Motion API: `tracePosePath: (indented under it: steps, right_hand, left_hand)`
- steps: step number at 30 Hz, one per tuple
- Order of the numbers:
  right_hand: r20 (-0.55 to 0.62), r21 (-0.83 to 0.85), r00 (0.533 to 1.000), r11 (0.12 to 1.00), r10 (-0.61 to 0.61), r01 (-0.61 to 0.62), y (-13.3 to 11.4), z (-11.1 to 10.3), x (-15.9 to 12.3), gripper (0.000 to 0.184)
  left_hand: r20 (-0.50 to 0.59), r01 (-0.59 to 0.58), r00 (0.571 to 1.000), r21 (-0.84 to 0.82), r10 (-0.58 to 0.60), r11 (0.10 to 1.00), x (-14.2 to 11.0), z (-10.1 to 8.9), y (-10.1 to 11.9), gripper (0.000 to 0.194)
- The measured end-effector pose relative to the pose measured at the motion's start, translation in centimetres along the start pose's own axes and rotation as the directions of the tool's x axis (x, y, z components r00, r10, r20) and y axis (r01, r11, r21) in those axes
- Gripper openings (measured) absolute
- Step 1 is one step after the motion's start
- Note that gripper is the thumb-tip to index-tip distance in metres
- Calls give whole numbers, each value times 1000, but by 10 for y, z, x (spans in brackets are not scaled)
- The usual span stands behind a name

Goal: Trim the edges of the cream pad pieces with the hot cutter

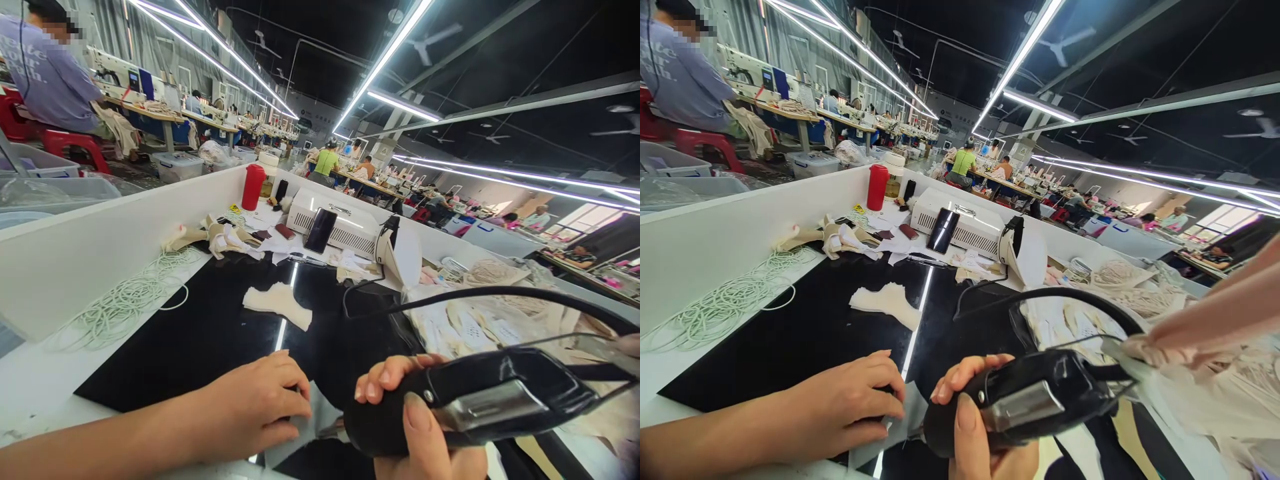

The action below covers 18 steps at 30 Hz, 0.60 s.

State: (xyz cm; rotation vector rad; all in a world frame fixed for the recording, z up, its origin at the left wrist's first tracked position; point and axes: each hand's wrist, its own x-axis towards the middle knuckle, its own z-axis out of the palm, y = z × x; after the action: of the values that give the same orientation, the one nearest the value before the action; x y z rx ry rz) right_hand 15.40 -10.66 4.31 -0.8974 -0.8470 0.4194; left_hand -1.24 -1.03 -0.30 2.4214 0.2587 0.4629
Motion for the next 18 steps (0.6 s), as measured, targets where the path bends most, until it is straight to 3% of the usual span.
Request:
tracePosePath:
  steps: [4,9,18]
  right_hand:
    - [9,-32,1000,999,-15,15,5,-10,12,25]
    - [-57,47,997,998,45,-42,-3,3,4,30]
    - [-29,71,997,995,65,-63,-6,19,-8,34]
  left_hand:
    - [69,32,997,-80,-27,996,1,-5,1,37]
    - [159,52,986,-78,-39,996,2,-12,2,42]
    - [138,-1,990,-118,17,993,0,-7,-8,37]
